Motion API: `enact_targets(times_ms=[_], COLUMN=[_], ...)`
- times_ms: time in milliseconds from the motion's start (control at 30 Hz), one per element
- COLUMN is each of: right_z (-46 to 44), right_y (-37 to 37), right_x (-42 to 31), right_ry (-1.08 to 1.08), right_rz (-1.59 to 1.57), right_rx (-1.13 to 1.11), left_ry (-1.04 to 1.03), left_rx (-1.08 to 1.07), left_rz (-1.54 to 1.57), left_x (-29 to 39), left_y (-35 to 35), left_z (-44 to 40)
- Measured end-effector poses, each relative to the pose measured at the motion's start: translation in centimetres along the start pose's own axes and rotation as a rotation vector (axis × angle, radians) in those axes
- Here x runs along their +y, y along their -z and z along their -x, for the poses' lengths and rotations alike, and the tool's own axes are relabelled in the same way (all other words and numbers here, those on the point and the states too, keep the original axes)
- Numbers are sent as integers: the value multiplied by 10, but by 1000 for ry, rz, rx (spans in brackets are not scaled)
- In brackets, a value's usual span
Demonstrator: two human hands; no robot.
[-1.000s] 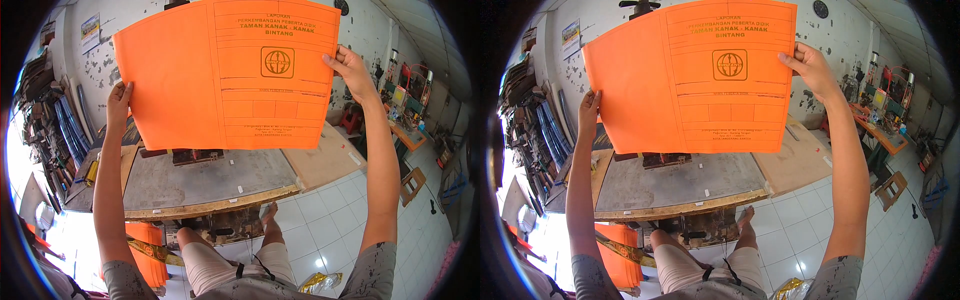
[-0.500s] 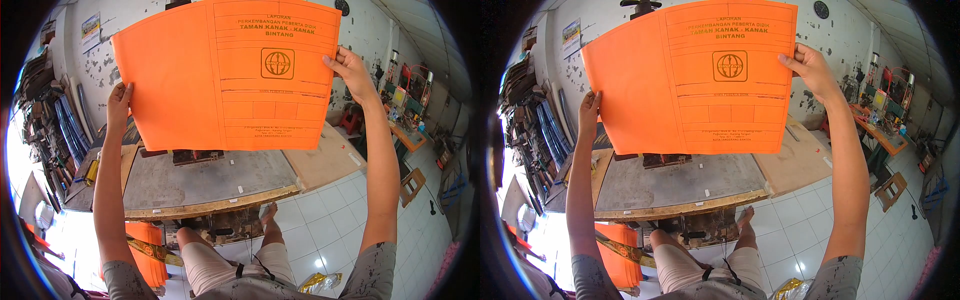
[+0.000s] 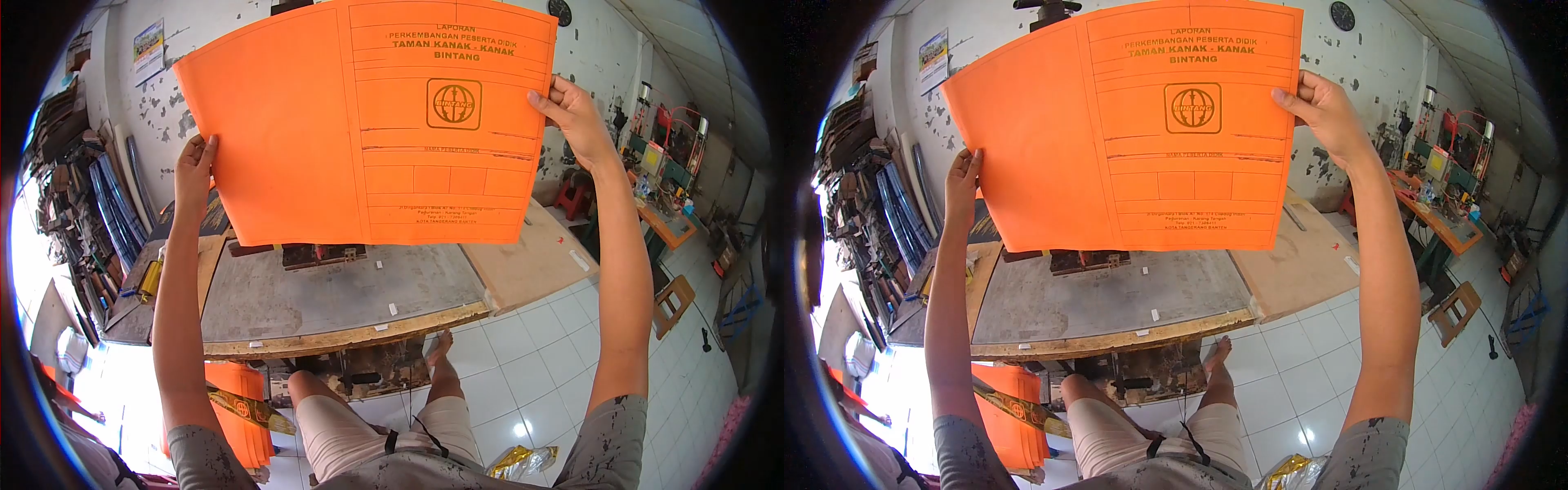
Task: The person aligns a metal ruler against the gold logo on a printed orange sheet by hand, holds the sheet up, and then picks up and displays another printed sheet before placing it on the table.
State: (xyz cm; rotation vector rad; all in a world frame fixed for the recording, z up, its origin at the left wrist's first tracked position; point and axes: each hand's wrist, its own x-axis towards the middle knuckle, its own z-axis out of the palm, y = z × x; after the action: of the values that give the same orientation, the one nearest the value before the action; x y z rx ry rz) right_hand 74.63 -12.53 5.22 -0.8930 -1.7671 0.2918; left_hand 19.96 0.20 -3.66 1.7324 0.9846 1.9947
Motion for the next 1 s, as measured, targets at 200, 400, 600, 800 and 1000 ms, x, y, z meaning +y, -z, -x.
enact_targets(times_ms=[200,400,600,800,1000], right_z=[0,-1,0,0,1], right_y=[0,1,2,3,3], right_x=[2,6,5,5,7], right_ry=[-8,-1,-9,-23,-20], right_rz=[20,3,20,32,32], right_rx=[13,3,16,25,27], left_ry=[2,-6,21,44,57], left_rx=[-5,-7,-23,-16,-33], left_rz=[-1,6,16,7,12], left_x=[1,-4,-9,-6,-1], left_y=[-1,1,5,4,3], left_z=[1,-1,-4,-3,-1])
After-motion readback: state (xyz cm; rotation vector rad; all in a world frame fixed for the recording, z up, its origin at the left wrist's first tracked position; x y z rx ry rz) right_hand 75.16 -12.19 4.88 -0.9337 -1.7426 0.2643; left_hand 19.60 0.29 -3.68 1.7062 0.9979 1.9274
